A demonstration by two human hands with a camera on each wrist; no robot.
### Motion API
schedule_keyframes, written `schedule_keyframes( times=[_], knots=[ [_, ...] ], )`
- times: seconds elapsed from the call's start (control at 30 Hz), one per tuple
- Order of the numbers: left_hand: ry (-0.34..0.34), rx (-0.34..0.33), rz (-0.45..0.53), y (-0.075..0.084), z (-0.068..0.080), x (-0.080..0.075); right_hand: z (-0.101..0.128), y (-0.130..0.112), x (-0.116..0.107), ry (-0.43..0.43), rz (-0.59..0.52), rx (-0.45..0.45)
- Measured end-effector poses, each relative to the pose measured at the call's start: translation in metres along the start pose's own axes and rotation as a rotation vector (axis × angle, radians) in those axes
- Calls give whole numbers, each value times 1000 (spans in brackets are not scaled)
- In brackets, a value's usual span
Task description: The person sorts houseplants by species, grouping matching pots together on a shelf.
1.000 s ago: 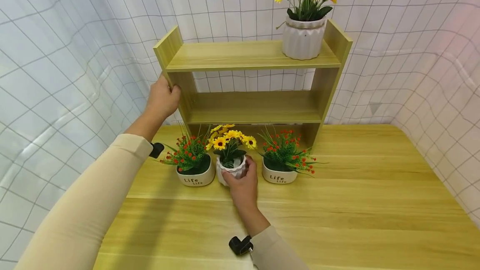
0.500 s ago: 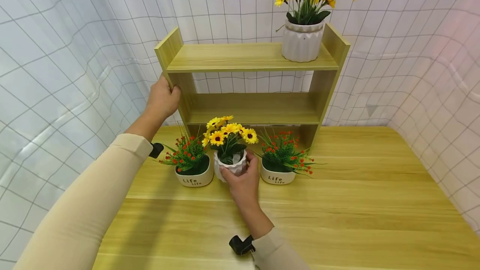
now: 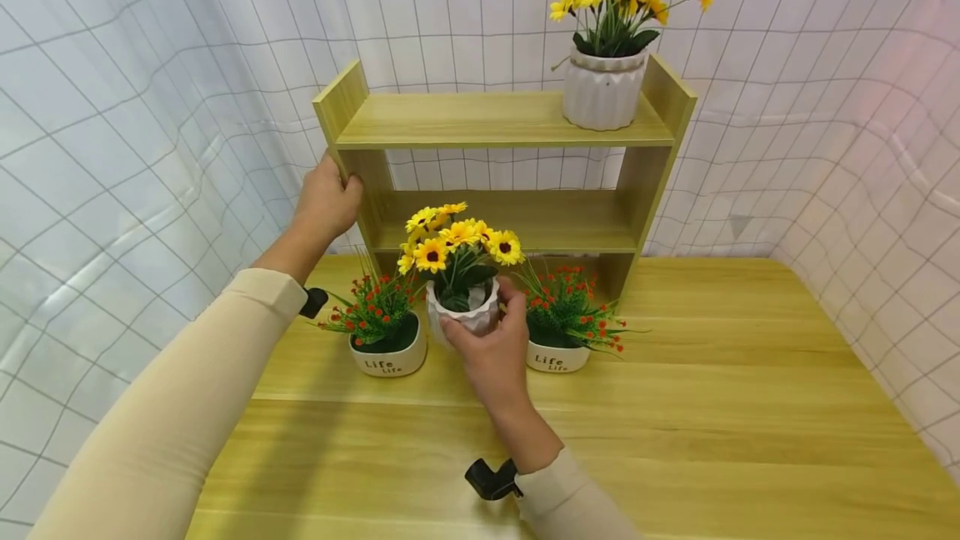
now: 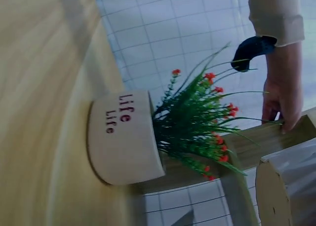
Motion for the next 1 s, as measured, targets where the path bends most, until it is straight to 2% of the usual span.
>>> schedule_keyframes(
  times=[0.37,0.63,0.83,1.0],
  knots=[
    [-1,9,0,2,-1,-1,-22,-47,-5,-40,-57,-83],
    [0,-2,0,-1,-3,0,-38,-74,-5,-76,-130,-94],
    [9,-4,5,-2,-2,0,-57,-100,-6,-82,-80,-179],
    [10,0,2,-2,-1,1,-71,-119,-8,-78,-64,-208]
  ],
)
Point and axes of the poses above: each hand's wrist, its own z-axis away from the middle knuckle, its own x-axis out of the palm, y = z × x, the point moved 6 cm from there along -z, towards the middle knuckle, and after that the axes turned 5 degrees about x, right-handed, at the moved point
